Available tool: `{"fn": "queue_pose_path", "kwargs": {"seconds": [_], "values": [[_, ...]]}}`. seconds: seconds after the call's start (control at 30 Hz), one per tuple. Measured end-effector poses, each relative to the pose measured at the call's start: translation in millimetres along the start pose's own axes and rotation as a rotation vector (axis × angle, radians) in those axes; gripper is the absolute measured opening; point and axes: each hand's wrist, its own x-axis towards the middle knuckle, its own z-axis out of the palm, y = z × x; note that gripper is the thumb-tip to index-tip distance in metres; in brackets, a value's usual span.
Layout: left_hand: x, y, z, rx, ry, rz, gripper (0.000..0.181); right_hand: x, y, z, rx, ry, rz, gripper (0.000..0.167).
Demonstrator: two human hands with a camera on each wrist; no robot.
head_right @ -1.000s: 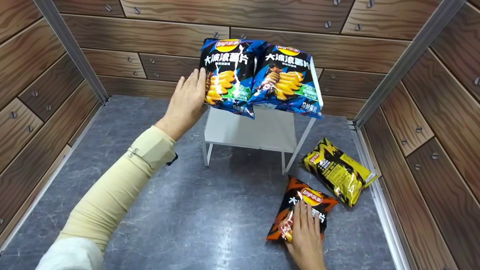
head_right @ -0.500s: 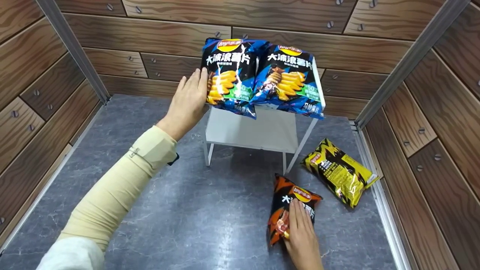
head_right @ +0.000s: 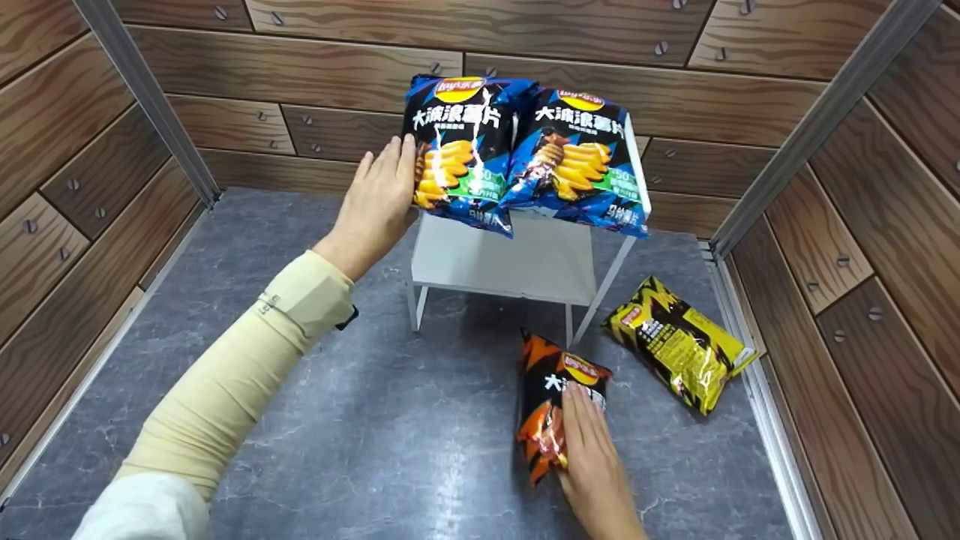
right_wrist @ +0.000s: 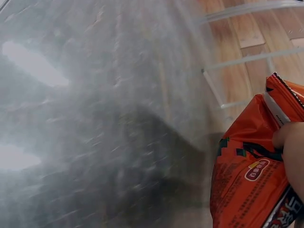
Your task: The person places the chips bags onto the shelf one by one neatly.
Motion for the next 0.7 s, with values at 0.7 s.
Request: {"fn": "queue_pose_path", "kwargs": {"seconds": [0.7], "values": [[-0.4, 0.6, -0.6, 0.014, 0.003, -0.002, 0.049, 101.1, -30, -26, -0.006, 0.145, -0.176, 0.063]]}}
